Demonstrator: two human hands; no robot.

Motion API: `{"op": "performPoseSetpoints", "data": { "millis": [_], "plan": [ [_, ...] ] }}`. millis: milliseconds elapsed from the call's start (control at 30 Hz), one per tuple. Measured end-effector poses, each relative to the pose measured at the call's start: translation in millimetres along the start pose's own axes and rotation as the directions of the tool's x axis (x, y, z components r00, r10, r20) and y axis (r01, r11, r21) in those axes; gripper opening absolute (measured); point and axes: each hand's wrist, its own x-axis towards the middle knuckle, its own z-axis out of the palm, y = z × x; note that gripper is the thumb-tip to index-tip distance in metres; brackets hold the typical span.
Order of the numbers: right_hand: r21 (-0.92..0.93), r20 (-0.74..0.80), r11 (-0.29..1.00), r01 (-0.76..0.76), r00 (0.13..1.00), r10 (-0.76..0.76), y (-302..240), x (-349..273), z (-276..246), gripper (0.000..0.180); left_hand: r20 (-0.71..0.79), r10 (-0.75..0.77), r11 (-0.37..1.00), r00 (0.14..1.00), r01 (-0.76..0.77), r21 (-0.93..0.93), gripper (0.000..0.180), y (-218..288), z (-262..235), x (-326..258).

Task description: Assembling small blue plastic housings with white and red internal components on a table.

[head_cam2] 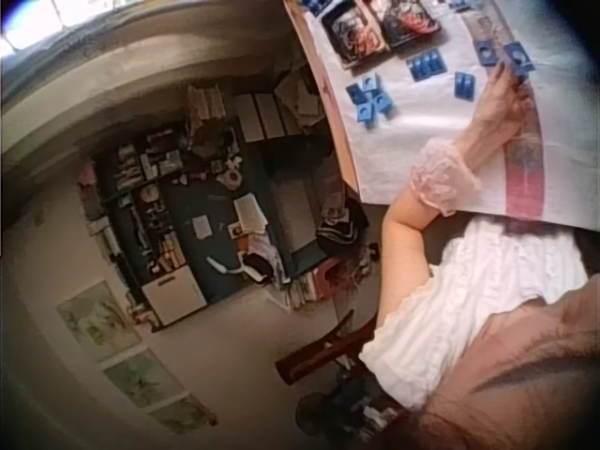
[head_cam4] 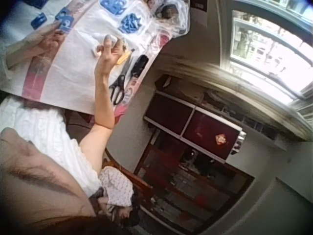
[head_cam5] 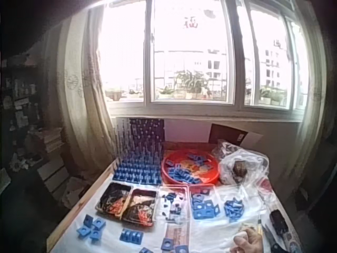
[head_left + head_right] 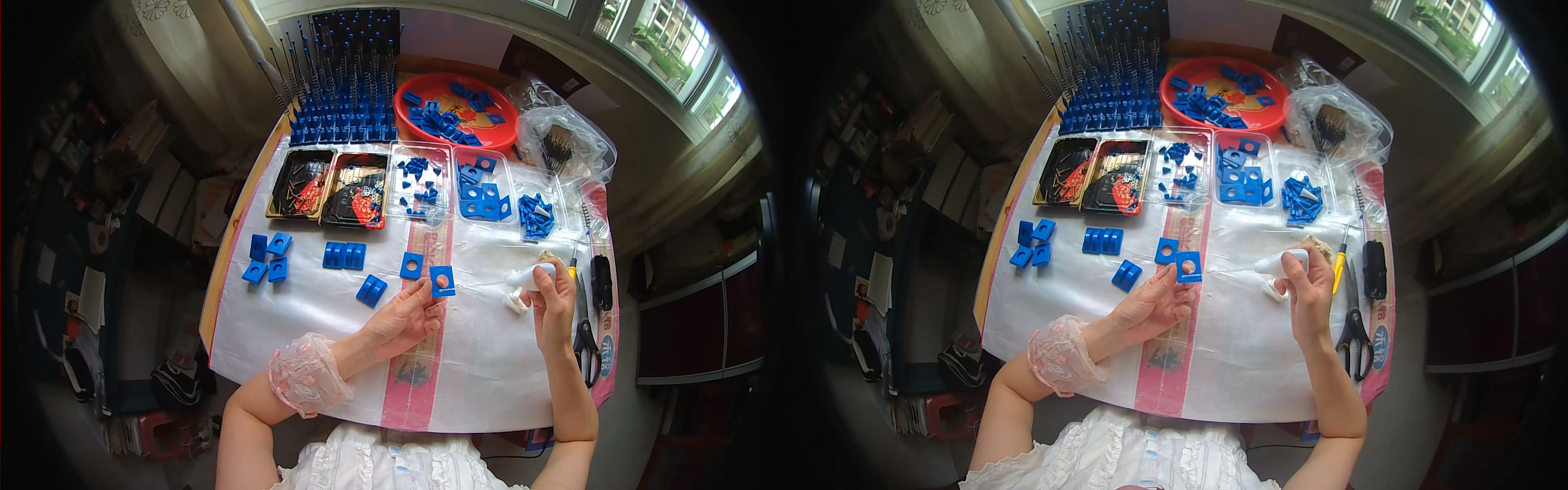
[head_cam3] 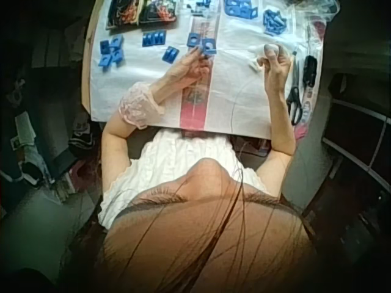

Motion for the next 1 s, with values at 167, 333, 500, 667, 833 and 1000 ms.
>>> {"op": "performPoseSetpoints", "data": {
  "millis": [167,333,500,667,833,1000],
  "plan": [
    [0.287,0.053,0.955,-0.079,0.996,0.067,6,10,-15,0.014,0.022,-0.011,1.000,1.000,0.011,-0.013,0.025,1,0,-1],
    [0.401,0.072,0.911,-0.100,0.994,0.078,8,18,-19,0.018,0.022,-0.011,1.000,1.000,0.012,-0.024,0.025,1,1,-1],
    [0.458,0.071,0.885,-0.081,0.996,0.055,19,23,-21,0.017,0.058,-0.013,0.999,0.998,0.015,-0.033,0.026,0,-2,1],
    [0.234,0.084,0.972,-0.003,0.996,-0.018,14,22,-17,0.025,0.064,-0.007,1.000,0.998,0.008,-0.023,0.027,0,-4,1],
    [0.173,0.127,0.985,0.001,0.992,-0.024,-3,25,-14,0.027,0.070,0.012,1.000,0.997,-0.011,-0.010,0.027,0,-4,0],
    [0.047,0.157,0.998,0.039,0.986,-0.046,-13,36,-20,0.030,0.044,0.004,1.000,0.999,-0.003,-0.019,0.016,0,2,-1]
  ]
}}
